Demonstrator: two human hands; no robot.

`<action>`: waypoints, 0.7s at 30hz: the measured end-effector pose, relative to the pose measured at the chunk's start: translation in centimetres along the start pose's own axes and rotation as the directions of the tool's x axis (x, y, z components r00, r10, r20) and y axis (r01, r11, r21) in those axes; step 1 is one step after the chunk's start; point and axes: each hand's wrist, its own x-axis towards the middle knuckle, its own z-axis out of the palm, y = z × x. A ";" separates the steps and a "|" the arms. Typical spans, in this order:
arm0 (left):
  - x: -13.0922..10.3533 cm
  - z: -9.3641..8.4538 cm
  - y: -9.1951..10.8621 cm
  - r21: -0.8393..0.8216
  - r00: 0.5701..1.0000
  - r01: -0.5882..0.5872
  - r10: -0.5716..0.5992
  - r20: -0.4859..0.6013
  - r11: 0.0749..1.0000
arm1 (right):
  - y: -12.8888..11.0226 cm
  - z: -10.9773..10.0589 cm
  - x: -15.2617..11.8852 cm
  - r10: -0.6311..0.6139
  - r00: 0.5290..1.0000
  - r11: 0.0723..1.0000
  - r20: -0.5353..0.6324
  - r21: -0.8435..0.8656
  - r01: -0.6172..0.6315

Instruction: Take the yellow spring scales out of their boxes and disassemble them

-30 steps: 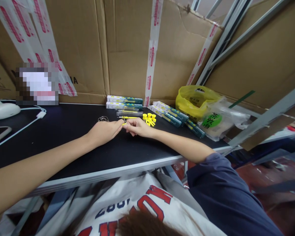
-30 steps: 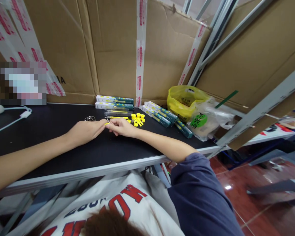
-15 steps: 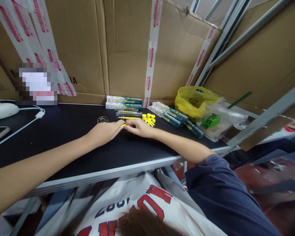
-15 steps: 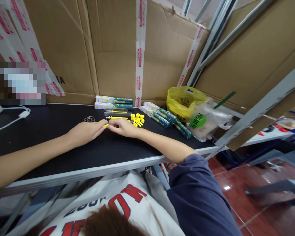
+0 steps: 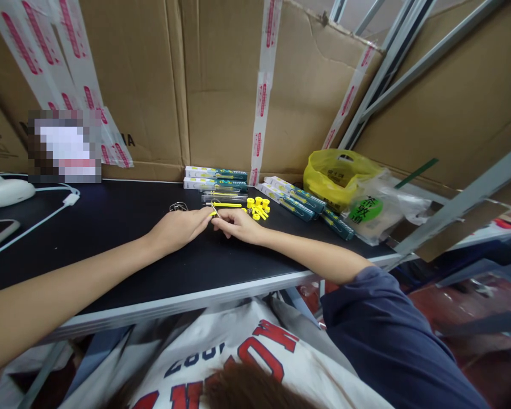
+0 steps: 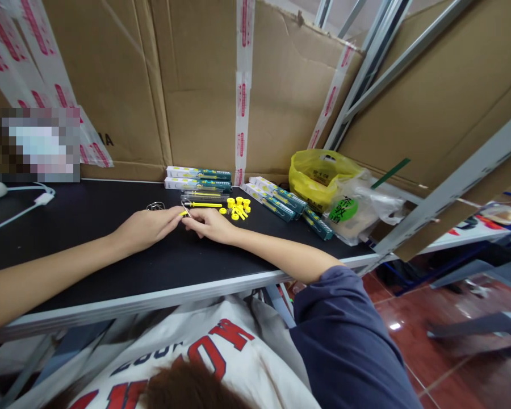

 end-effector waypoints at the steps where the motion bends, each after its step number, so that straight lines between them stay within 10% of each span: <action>1: 0.0 0.0 -0.1 -0.012 1.000 -0.008 0.008 -0.006 1.000 | -0.1 0.1 -0.1 -0.001 1.000 1.000 -0.003 -0.006 0.001; 11: 0.1 0.0 0.2 -0.050 0.999 -0.030 0.030 0.015 0.998 | -0.5 0.0 0.0 0.024 0.997 0.999 -0.075 -0.035 -0.027; 21: -0.2 -0.5 0.6 -0.018 0.998 0.052 -0.053 -0.016 0.998 | -1.1 0.1 0.2 0.185 0.981 0.940 0.051 0.283 -0.192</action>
